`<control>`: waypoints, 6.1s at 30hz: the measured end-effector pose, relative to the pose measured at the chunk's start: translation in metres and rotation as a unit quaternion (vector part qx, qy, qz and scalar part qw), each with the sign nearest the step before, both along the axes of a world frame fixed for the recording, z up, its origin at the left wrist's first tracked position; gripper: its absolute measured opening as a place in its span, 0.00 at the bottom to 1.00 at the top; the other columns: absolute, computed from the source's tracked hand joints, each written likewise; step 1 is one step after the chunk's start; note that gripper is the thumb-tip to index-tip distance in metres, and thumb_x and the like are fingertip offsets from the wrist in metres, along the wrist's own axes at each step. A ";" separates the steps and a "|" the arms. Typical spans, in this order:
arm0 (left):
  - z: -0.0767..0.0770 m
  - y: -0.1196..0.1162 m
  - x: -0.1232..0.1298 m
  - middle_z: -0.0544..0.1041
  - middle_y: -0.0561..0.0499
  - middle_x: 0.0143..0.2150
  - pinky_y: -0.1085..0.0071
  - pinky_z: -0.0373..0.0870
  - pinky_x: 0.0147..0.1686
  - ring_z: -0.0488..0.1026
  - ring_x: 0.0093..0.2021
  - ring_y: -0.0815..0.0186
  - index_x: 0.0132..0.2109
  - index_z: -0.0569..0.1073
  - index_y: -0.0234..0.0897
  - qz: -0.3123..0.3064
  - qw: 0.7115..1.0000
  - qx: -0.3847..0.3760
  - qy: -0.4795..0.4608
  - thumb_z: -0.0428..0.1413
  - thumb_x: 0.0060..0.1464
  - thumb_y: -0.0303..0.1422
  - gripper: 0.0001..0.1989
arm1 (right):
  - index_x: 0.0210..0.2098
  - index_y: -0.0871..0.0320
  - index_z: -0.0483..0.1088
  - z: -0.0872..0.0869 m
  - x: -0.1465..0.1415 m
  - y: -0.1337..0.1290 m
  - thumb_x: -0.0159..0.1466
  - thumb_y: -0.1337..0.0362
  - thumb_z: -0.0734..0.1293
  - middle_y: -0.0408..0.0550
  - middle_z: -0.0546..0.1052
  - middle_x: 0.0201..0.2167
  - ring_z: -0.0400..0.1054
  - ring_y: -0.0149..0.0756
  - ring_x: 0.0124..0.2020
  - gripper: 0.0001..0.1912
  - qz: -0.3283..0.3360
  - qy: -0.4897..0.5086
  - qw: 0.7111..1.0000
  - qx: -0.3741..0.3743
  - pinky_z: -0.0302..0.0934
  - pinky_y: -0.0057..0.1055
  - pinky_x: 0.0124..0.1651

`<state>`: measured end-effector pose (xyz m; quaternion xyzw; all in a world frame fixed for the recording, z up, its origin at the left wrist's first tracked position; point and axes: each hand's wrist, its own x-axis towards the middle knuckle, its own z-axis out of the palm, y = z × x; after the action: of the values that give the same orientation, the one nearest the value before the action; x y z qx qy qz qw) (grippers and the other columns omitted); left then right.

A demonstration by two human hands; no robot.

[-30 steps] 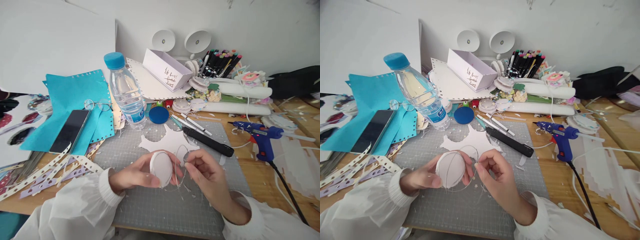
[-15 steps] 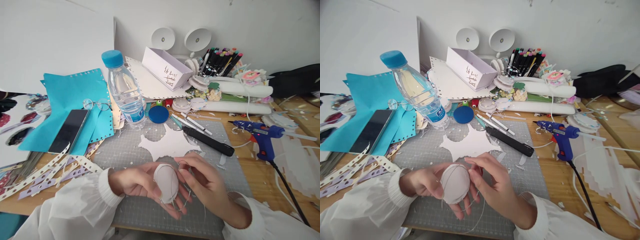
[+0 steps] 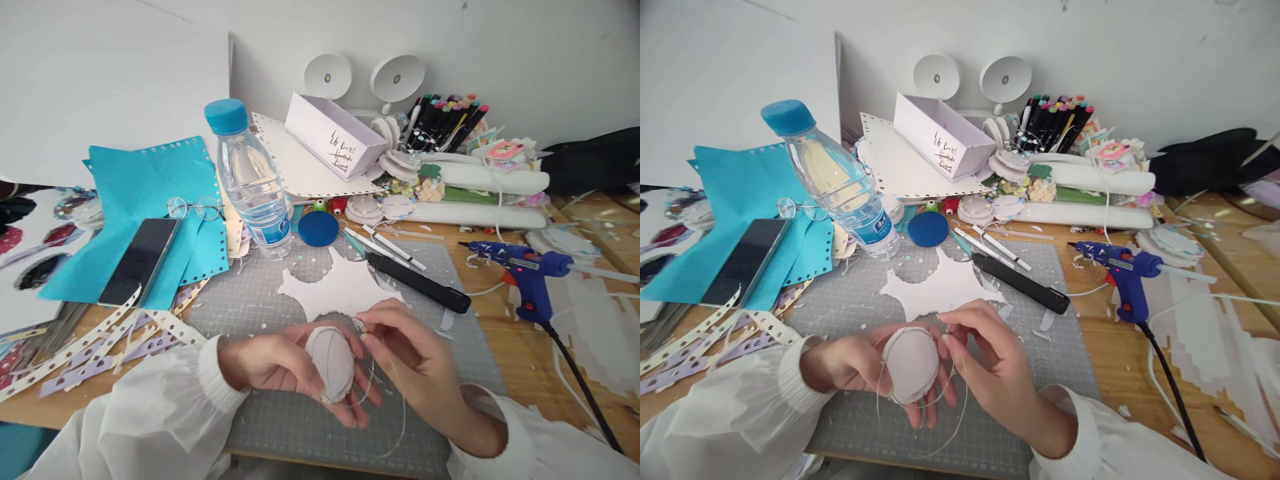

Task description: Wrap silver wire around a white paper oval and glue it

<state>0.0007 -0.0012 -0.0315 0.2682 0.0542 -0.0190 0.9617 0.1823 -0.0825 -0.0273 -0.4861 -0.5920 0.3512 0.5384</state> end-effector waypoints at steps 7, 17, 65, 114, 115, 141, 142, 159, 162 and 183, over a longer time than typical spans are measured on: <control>0.002 -0.001 0.002 0.76 0.44 0.40 0.65 0.72 0.37 0.75 0.35 0.62 0.44 0.72 0.32 -0.038 0.998 0.037 0.039 0.61 0.34 0.28 0.24 | 0.46 0.51 0.73 0.001 -0.002 0.001 0.64 0.74 0.63 0.47 0.71 0.36 0.68 0.34 0.37 0.16 0.068 -0.012 0.998 -0.005 0.67 0.29 0.36; 0.003 0.000 0.004 0.75 0.47 0.38 0.63 0.72 0.38 0.75 0.33 0.62 0.39 0.72 0.34 -0.065 0.996 0.048 0.040 0.61 0.33 0.27 0.19 | 0.44 0.51 0.74 0.004 0.001 0.002 0.66 0.73 0.61 0.47 0.71 0.36 0.68 0.32 0.36 0.14 0.129 -0.017 0.991 -0.037 0.65 0.29 0.37; 0.008 0.011 -0.007 0.73 0.36 0.53 0.65 0.70 0.45 0.73 0.46 0.58 0.57 0.69 0.33 0.275 0.944 0.180 -0.012 0.66 0.44 0.37 0.32 | 0.36 0.54 0.67 0.005 0.013 0.013 0.65 0.60 0.65 0.40 0.68 0.25 0.62 0.27 0.25 0.05 0.073 0.046 0.988 -0.131 0.58 0.22 0.26; 0.008 -0.005 0.001 0.73 0.46 0.46 0.61 0.66 0.50 0.70 0.47 0.57 0.55 0.69 0.41 0.330 0.801 0.480 0.140 0.67 0.42 0.31 0.31 | 0.41 0.57 0.67 0.004 -0.007 0.002 0.62 0.74 0.61 0.47 0.72 0.35 0.65 0.38 0.40 0.11 0.044 -0.123 0.986 0.101 0.61 0.37 0.43; 0.009 -0.004 0.001 0.73 0.47 0.46 0.61 0.66 0.50 0.70 0.47 0.58 0.55 0.69 0.41 0.326 0.813 0.463 0.135 0.67 0.42 0.31 0.31 | 0.43 0.57 0.67 0.004 -0.006 0.002 0.62 0.75 0.60 0.48 0.73 0.37 0.65 0.38 0.41 0.12 0.048 -0.124 0.985 0.105 0.61 0.37 0.44; 0.009 0.003 -0.003 0.73 0.47 0.45 0.69 0.67 0.44 0.69 0.43 0.63 0.51 0.73 0.38 0.215 0.942 0.256 0.025 0.68 0.38 0.28 0.29 | 0.55 0.57 0.66 0.003 0.002 0.004 0.67 0.74 0.57 0.48 0.80 0.35 0.67 0.38 0.35 0.19 0.086 -0.251 0.933 0.242 0.63 0.36 0.37; 0.010 0.003 -0.003 0.73 0.47 0.44 0.69 0.67 0.44 0.69 0.43 0.64 0.51 0.73 0.38 0.213 0.942 0.257 0.027 0.68 0.38 0.28 0.29 | 0.55 0.58 0.66 0.003 0.003 0.004 0.67 0.74 0.57 0.48 0.80 0.35 0.68 0.38 0.35 0.19 0.084 -0.256 0.931 0.246 0.63 0.36 0.36; 0.013 0.002 -0.003 0.72 0.49 0.43 0.68 0.65 0.44 0.69 0.43 0.63 0.49 0.73 0.37 0.191 0.941 0.273 0.049 0.68 0.35 0.25 0.29 | 0.45 0.62 0.71 0.000 0.001 0.004 0.70 0.72 0.54 0.46 0.78 0.31 0.67 0.33 0.31 0.15 0.077 -0.284 0.912 0.286 0.60 0.34 0.36; 0.012 0.003 -0.004 0.72 0.49 0.43 0.68 0.65 0.44 0.69 0.43 0.63 0.49 0.73 0.37 0.180 0.945 0.270 0.047 0.68 0.36 0.25 0.29 | 0.45 0.62 0.71 0.002 0.001 0.004 0.70 0.73 0.55 0.46 0.79 0.31 0.67 0.32 0.30 0.14 0.080 -0.285 0.909 0.294 0.58 0.34 0.34; 0.007 0.002 -0.004 0.71 0.48 0.45 0.70 0.64 0.43 0.68 0.42 0.65 0.51 0.72 0.38 0.167 0.958 0.232 0.027 0.70 0.36 0.32 0.32 | 0.41 0.60 0.72 0.003 -0.001 0.002 0.71 0.73 0.52 0.42 0.78 0.29 0.66 0.27 0.28 0.17 0.092 -0.286 0.918 0.260 0.55 0.33 0.35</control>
<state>-0.0030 0.0004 -0.0247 0.4706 0.1270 0.1475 0.8606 0.1809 -0.0805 -0.0241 -0.3525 -0.8332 0.0788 0.4188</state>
